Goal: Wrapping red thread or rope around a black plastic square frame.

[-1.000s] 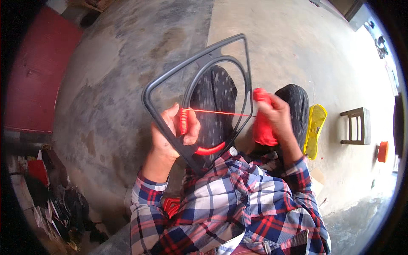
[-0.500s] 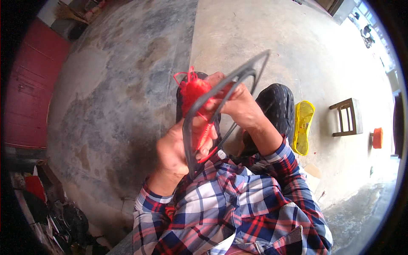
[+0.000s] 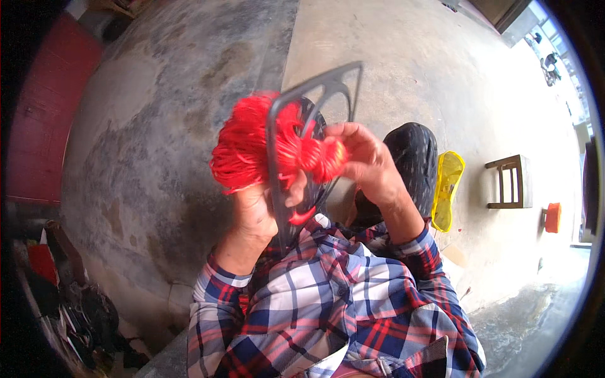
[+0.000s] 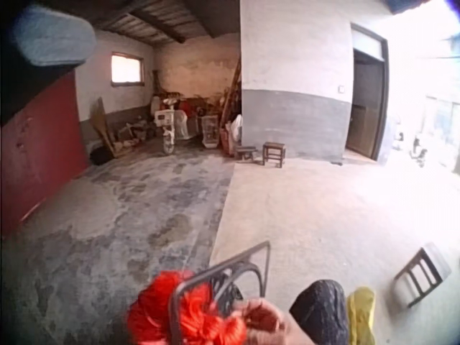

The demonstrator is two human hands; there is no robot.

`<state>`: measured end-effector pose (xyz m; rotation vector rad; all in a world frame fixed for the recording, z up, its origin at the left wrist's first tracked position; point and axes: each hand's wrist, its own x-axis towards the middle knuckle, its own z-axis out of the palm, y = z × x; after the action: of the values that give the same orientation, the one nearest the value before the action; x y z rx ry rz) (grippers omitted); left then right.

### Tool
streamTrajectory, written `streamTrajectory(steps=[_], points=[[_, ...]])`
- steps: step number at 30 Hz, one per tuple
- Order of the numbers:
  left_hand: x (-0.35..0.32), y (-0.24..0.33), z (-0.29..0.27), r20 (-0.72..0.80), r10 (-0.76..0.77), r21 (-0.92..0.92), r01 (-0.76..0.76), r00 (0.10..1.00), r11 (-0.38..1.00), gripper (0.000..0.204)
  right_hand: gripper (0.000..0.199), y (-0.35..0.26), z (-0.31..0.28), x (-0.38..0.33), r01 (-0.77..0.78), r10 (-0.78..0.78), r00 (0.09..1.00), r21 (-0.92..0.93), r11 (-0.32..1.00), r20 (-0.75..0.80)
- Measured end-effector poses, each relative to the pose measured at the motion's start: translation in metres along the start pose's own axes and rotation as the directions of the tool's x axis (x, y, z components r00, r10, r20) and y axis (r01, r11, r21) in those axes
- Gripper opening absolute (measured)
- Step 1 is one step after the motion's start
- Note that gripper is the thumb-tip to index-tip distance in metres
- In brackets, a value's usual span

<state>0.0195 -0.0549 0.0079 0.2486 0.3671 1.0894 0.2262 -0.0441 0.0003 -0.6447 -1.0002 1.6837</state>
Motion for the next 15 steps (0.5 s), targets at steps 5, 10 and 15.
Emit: streamTrajectory(steps=[5, 10, 15], points=[[-0.003, -0.004, 0.010, -0.143, -0.005, 0.139, 0.025, 0.990, 0.990, 0.034, 0.068, -0.017, 0.047, -0.008, 0.090, -0.093, 0.993, -0.041, 0.995, -0.075], [0.000, 0.003, 0.009, 0.152, 0.023, 0.205, -0.054, 0.988, 0.977, 0.048, 0.047, -0.026, 0.026, -0.005, 0.367, -0.389, 0.915, -0.183, 0.912, -0.104], [-0.004, 0.017, 0.004, 0.050, 0.118, 0.137, -0.124, 0.992, 0.983, 0.065, 0.045, -0.069, -0.017, -0.001, 0.540, -0.424, 0.805, 0.216, 0.813, -0.415]])
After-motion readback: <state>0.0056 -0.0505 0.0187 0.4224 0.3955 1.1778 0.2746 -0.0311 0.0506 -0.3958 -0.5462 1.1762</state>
